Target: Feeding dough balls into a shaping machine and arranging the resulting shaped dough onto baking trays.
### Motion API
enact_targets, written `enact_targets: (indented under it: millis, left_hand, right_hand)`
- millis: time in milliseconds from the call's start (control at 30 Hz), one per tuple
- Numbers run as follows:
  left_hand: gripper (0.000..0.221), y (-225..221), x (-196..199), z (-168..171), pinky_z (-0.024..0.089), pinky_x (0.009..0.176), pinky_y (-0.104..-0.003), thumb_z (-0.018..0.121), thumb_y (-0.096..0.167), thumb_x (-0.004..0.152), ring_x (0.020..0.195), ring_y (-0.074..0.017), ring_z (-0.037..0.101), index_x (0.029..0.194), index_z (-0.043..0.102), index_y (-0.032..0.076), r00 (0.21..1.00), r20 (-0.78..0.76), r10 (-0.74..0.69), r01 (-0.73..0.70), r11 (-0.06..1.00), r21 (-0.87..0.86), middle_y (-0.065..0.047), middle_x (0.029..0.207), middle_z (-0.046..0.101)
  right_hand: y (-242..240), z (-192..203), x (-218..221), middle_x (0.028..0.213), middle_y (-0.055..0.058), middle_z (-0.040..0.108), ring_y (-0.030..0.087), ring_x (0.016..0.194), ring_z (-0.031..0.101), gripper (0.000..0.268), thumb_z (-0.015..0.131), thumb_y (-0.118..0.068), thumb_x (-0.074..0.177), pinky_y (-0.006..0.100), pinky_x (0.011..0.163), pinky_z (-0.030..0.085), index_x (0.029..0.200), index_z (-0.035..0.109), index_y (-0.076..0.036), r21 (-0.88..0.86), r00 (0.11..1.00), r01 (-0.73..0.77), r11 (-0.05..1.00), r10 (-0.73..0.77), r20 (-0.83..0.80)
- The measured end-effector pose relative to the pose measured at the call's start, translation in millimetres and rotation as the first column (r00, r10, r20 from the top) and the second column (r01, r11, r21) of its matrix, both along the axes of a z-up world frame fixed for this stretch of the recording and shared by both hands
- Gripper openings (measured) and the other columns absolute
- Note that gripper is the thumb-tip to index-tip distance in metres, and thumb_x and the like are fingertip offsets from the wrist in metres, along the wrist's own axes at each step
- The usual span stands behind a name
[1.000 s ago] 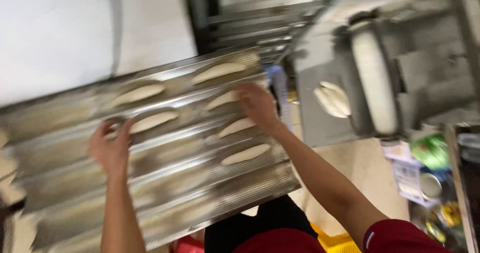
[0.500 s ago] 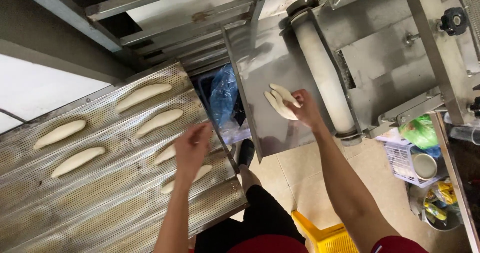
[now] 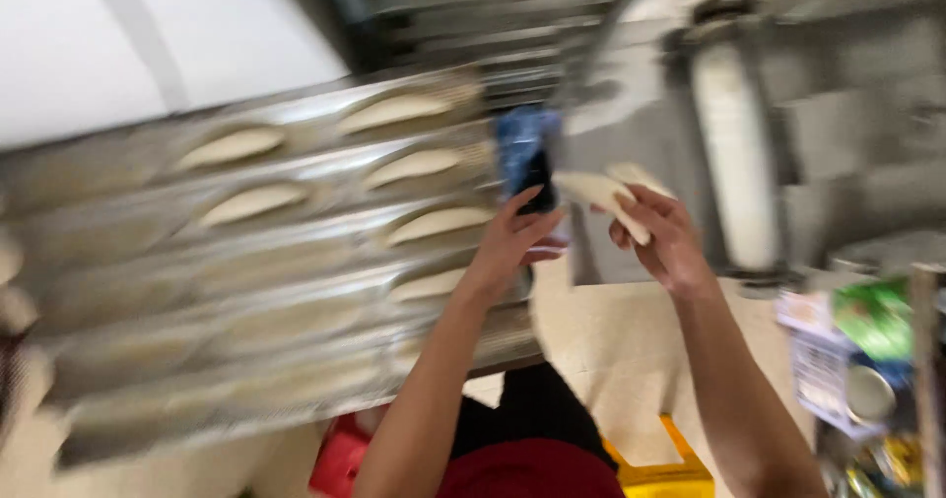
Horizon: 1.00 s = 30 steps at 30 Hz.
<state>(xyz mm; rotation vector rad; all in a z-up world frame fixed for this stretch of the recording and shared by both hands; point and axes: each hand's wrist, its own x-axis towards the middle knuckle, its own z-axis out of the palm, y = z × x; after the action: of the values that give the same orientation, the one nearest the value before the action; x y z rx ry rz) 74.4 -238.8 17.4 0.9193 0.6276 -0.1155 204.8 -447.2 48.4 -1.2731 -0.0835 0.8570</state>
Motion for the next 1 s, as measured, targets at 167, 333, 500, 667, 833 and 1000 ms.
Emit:
enact_targets:
  millis: [167,333,500,667,833,1000]
  left_hand:
    - [0.045,114.0,-115.3,-19.5,0.062,0.080,-0.032,0.079,0.029,0.089,0.094,-0.0207,0.074,0.126,0.067,0.005,0.990,-0.028,0.141,-0.143,0.981,-0.131,-0.015,0.108,0.075]
    - [0.038,236.7,-217.7,-43.7,0.062,0.081,-0.030,0.076,0.025,0.090,0.094,-0.0213,0.077,0.116,0.075,-0.003,0.959,-0.215,0.186,-0.150,0.974,0.172,-0.016,0.108,0.077]
    - [0.034,305.4,-255.2,-55.7,0.065,0.072,-0.027,0.074,0.026,0.094,0.083,-0.0197,0.078,0.115,0.078,0.000,0.949,-0.208,0.238,-0.096,0.844,0.527,-0.013,0.100,0.080]
    - [0.039,307.5,-257.3,-60.1,0.057,0.071,-0.036,0.086,0.039,0.085,0.081,-0.0225,0.074,0.105,0.081,0.006,0.926,-0.285,0.248,0.194,0.335,0.922,-0.010,0.101,0.079]
    - [0.046,274.1,-251.8,-38.2,0.056,0.079,-0.039,0.091,0.039,0.087,0.089,-0.0283,0.072,0.110,0.078,0.001,0.923,-0.121,0.364,0.124,0.015,0.992,-0.017,0.104,0.075]
    - [0.029,185.3,-182.0,3.7,0.060,0.073,-0.029,0.074,0.027,0.105,0.085,-0.0178,0.073,0.120,0.074,0.003,0.947,-0.068,0.314,-0.026,0.287,0.958,-0.012,0.107,0.075]
  right_hand:
    - [140.0,2.3,-97.8,0.099,0.011,0.066,0.018,0.079,0.061,0.047,0.073,-0.030,0.096,0.033,0.060,0.053,0.136,0.069,-0.006,-0.411,0.801,-0.445,0.796,0.559,0.214]
    - [262.4,-27.4,-169.9,0.095,0.013,0.073,0.026,0.079,0.069,0.052,0.079,-0.035,0.090,0.036,0.069,0.054,0.136,0.068,-0.012,-0.589,0.237,-0.468,0.659,0.736,0.634]
    - [337.8,-45.3,-216.0,0.117,0.002,0.076,0.023,0.083,0.074,0.034,0.075,-0.039,0.094,0.038,0.074,0.059,0.124,0.074,-0.022,-0.701,0.123,-0.297,0.649,0.754,0.646]
    - [279.5,-51.6,-172.3,0.121,0.013,0.071,0.027,0.086,0.073,0.031,0.075,-0.026,0.092,0.040,0.073,0.060,0.121,0.074,-0.014,-0.450,0.218,-0.193,0.872,0.486,0.846]
    - [112.0,-72.0,-50.9,0.100,0.006,0.078,0.020,0.083,0.074,0.024,0.065,-0.013,0.097,0.035,0.069,0.059,0.119,0.076,-0.014,-0.535,0.664,0.214,0.818,0.279,0.693]
    - [-58.2,-117.2,61.7,0.106,0.019,0.074,0.029,0.091,0.073,0.031,0.072,-0.027,0.101,0.039,0.075,0.059,0.120,0.073,-0.002,-0.631,0.501,0.495,0.597,0.397,0.769]
